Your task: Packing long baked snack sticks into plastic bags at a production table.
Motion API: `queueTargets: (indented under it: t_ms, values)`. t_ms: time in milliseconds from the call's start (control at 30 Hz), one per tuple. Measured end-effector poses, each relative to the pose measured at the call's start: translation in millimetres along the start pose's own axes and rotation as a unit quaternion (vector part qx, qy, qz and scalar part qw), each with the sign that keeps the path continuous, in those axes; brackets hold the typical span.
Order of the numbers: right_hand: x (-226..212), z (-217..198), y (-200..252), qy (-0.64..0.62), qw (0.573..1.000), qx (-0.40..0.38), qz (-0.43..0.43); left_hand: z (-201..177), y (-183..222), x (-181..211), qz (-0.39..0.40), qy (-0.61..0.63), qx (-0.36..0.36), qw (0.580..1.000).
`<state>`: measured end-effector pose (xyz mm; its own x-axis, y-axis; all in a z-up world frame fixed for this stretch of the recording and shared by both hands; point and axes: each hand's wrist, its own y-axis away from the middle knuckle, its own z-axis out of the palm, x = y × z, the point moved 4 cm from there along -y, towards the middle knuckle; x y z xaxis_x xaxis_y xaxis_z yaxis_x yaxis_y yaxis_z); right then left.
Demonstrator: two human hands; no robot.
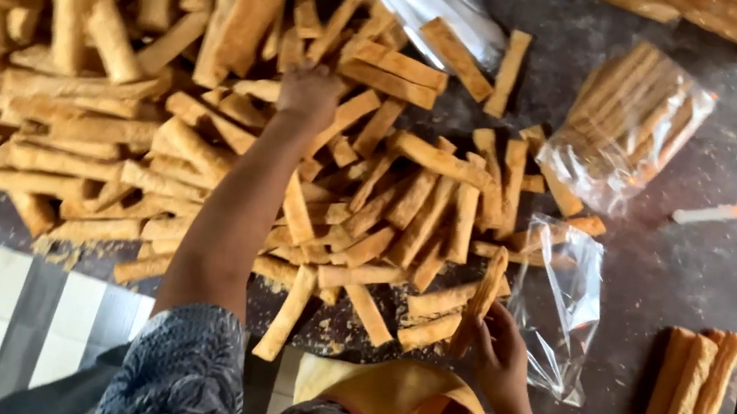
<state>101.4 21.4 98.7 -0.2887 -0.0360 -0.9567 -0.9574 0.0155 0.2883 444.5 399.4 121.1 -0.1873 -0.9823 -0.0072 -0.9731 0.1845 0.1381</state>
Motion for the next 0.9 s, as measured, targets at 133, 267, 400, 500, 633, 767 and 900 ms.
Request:
queueTargets:
  t_ms: [133, 267, 400, 500, 633, 767, 900]
  values:
    - [-5.9, -13.3, 9.8, -0.061, 0.996, 0.064, 0.025, 56.9, -40.7, -4.4, -0.029, -0.076, -0.082, 0.993]
    - [16.3, -22.4, -0.6, -0.027, 0.996, 0.087, -0.005, 1.1, -9.4, 8.7, -0.039, -0.059, -0.149, 0.986]
    - [19.8, -10.8, -12.3, -0.189, 0.974, 0.065, 0.104, -74.2, 69.7, 48.4, 0.097, 0.054, 0.154, 0.982]
    - [19.1, -0.6, -12.5, -0.246, 0.957, 0.062, 0.137, -83.8, 139.3, 97.5, 0.156, 0.205, 0.231, 0.938]
    - [-25.5, 16.0, -15.8, -0.286, 0.948, 0.018, 0.139, -36.8, 229.4, 181.7, 0.196, 0.458, 0.181, 0.848]
    - [-14.6, 9.2, -7.3, -0.312, 0.943, 0.008, 0.118, -73.4, 291.2, 241.0, 0.271, 0.471, 0.170, 0.822]
    - [-23.5, -10.1, 13.5, -0.292, 0.953, 0.016, 0.082, -40.5, 317.8, 269.7, 0.131, 0.661, 0.029, 0.738]
